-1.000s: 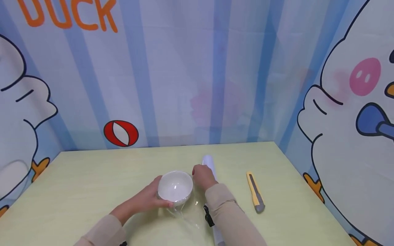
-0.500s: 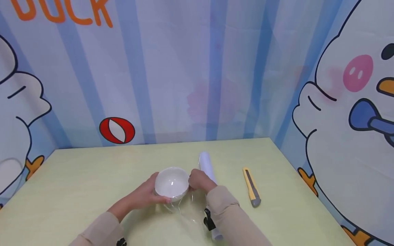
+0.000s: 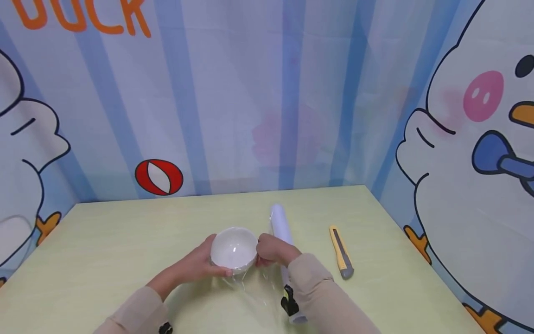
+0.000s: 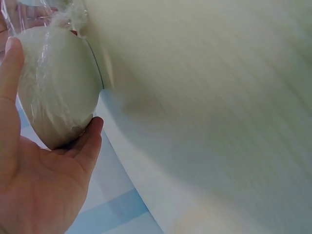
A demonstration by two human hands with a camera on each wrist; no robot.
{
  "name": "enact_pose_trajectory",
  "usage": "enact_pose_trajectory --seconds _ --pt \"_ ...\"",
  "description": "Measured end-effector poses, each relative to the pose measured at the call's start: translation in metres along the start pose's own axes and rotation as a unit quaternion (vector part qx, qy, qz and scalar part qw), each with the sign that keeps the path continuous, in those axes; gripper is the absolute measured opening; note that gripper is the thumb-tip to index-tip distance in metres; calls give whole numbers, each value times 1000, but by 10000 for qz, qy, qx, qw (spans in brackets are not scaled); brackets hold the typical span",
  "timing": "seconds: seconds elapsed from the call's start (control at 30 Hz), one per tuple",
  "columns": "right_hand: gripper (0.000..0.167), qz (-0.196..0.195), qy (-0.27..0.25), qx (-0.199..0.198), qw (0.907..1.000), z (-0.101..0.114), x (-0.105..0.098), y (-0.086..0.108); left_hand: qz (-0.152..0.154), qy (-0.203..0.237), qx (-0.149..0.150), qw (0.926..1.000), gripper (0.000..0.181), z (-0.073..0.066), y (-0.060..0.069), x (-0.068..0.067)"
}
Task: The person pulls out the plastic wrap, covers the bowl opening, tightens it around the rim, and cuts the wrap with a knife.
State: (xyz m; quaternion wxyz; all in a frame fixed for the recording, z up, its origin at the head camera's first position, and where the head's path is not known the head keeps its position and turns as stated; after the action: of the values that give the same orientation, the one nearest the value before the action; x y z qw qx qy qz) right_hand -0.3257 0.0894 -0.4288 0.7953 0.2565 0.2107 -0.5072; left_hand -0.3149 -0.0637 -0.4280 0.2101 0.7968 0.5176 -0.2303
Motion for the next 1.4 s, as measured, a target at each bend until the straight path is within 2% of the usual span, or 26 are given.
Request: enact_pose_trajectory --seconds 0.17,0.37,0.6,0.73,0.87,1.03,1.13,1.23,1.3,1.4 --pt "19 82 -317 239 9992 -3 2 9 107 13 44 9999 93 -2 1 4" --pt "18 172 -246 24 9995 -1 11 12 -19 -5 123 9999 93 -1 0 3" --pt "11 366 -332 26 9988 0 18 22 -38 65 94 9999 92 1 1 2" --pt "18 466 -152 46 9988 -1 15 29 -74 77 46 9999 93 1 2 2" --pt "42 536 -141 187 9983 -7 7 33 -114 35 -63 9999 94 1 2 2" --pt "46 754 -71 242 9968 -6 -2 39 -187 83 -266 9994 97 1 0 0" --pt "50 772 369 183 9962 0 -1 47 -203 111 -379 9990 97 2 -1 2" --pt "55 715 1149 -108 9907 10 6 55 -231 139 -401 9988 97 2 -1 3" --pt "48 547 1850 -390 9804 18 12 59 -252 131 -356 9990 96 2 0 3" --pt "28 189 2687 -674 9607 27 18 63 -274 137 -341 9989 96 2 0 3"
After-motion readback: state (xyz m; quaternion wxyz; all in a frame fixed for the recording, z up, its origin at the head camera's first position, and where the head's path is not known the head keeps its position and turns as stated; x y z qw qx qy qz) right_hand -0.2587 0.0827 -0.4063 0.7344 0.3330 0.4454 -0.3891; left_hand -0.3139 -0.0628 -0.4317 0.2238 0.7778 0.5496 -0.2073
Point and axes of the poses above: each hand's wrist, its own y-axis away from the middle knuckle, its own x-axis out of the palm, z = x × y, the point moved 8 cm from there along -y, towards the middle knuckle, and after that the axes turned 9 degrees about -x, right-handed, at the moved point
